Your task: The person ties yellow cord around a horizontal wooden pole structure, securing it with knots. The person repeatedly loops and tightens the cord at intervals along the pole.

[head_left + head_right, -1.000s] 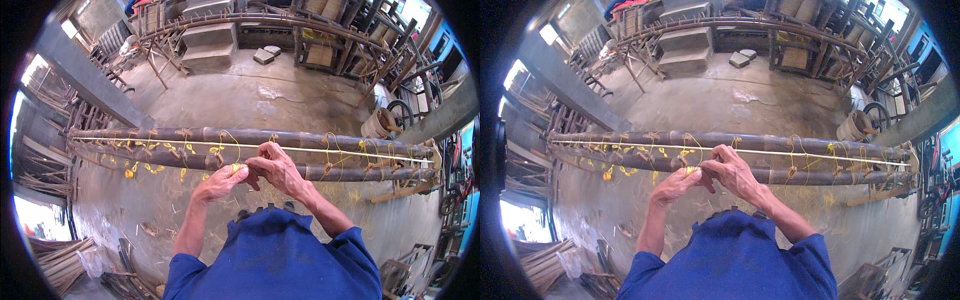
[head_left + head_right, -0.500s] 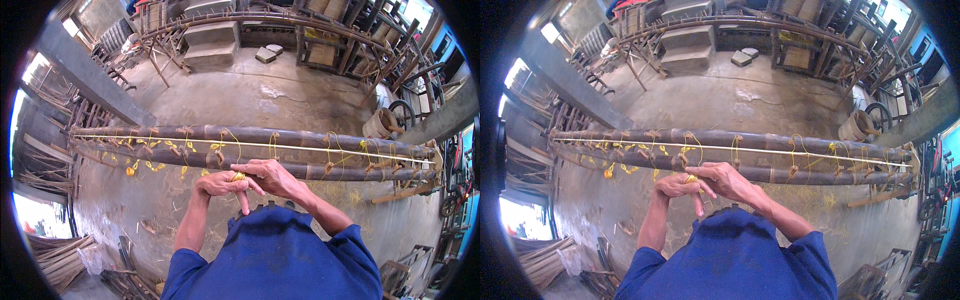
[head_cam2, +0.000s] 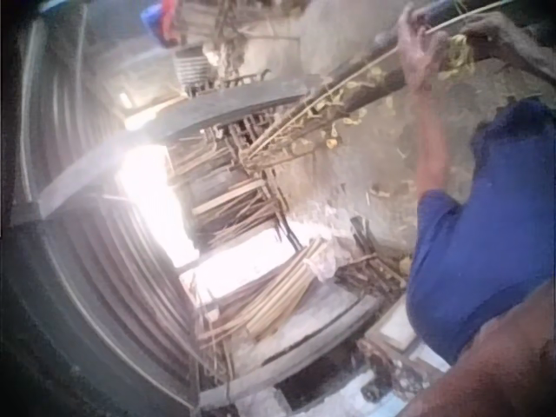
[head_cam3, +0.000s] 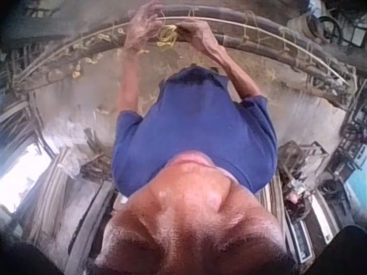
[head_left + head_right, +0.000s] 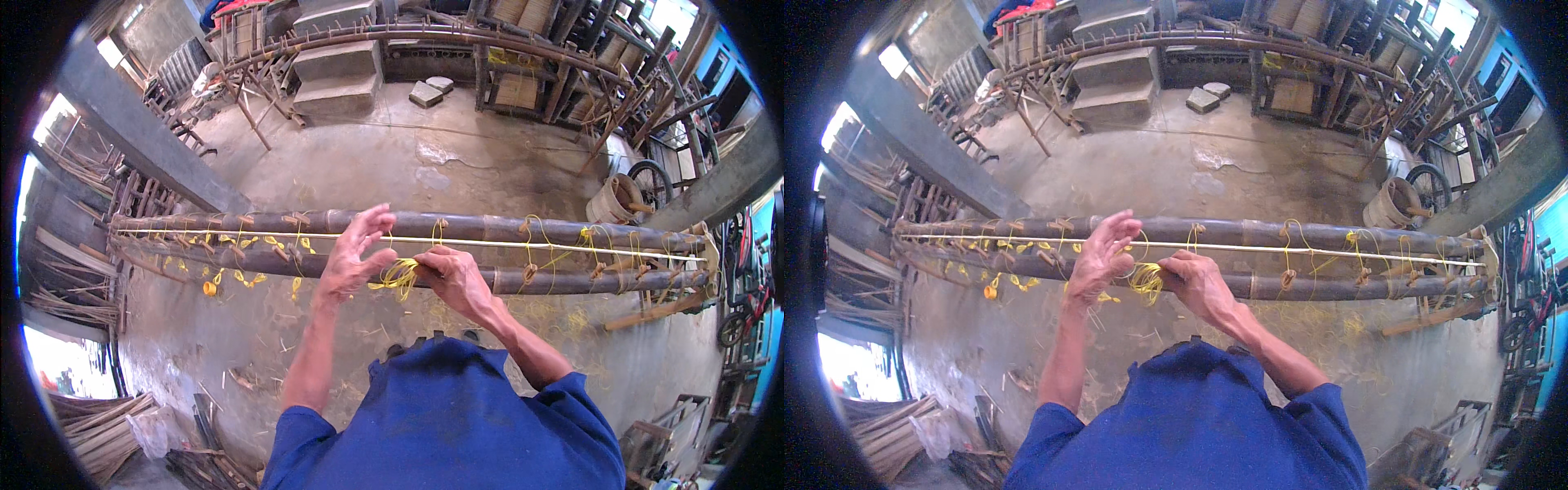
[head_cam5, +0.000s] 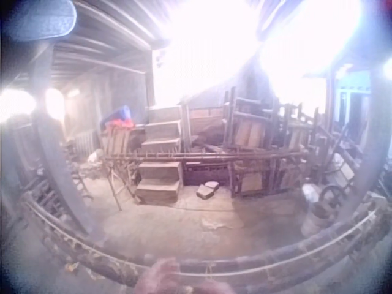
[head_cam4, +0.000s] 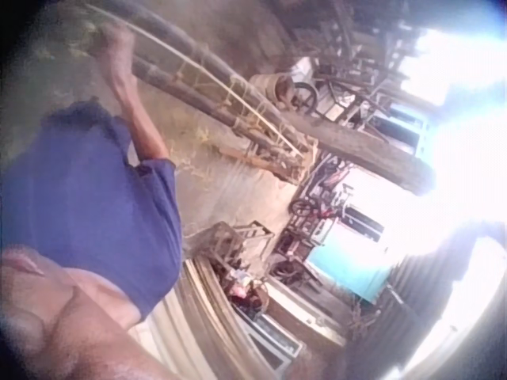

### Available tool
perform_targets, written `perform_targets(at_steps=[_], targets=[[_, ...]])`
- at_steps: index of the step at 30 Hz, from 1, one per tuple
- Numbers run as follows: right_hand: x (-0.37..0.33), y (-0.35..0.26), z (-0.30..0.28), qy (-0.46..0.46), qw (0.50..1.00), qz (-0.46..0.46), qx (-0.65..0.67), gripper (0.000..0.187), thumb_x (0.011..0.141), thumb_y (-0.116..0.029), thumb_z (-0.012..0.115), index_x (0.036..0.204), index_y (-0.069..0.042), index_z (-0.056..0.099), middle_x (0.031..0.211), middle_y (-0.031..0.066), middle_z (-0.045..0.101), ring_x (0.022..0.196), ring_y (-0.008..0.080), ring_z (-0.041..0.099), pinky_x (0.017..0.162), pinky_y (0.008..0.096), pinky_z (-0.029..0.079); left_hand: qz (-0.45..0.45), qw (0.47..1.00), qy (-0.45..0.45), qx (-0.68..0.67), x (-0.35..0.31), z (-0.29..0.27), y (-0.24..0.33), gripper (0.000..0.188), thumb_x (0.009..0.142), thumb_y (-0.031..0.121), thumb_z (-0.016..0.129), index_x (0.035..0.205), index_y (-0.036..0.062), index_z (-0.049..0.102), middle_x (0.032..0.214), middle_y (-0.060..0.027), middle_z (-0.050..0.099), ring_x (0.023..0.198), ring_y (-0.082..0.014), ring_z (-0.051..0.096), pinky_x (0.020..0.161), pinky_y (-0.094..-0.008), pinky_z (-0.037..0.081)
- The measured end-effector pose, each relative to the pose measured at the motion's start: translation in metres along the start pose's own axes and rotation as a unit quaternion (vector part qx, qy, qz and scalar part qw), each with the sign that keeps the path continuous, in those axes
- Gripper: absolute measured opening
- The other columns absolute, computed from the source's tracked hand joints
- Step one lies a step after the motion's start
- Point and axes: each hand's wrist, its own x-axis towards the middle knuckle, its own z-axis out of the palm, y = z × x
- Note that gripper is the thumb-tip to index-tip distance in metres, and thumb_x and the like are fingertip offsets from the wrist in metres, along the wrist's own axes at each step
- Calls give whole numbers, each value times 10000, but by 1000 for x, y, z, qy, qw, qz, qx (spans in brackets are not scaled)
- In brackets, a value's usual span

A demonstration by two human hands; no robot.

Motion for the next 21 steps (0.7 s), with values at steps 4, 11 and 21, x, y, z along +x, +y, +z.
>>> perform_targets(at_steps=[4, 11, 21], targets=[[1, -4, 3, -6, 1000, 10, 27, 167, 845, -96, 640, 988, -18, 675, 818, 134, 639, 748, 283, 634, 662, 369, 492, -66, 956, -227, 171, 3, 9, -1, 897, 786, 263, 743, 1480, 58, 213, 1461, -189, 347, 1368, -220, 328, 1142, -369, 241], [-2, 6, 0, -30, 995, 74, 56, 227, 848, -147, 641, 1040, -28, 660, 873, 140, 652, 848, 275, 645, 763, 362, 502, -262, 953, -148, -38, -26, 31, -35, 178, 928, 78, 448, 1048, 7, 559, 839, -20, 610, 714, -103, 576, 638, -286, 479], [-15, 15, 39, -140, 972, 2, -189, 422, 964, -436, 424, 873, -61, 596, 796, 146, 622, 756, 350, 626, 647, 454, 490, -142, 909, -123, 373, -68, 54, -51, 200, 856, 105, 513, 852, -76, 599, 841, -295, 600, 810, -450, 602, 698, -486, 495]])
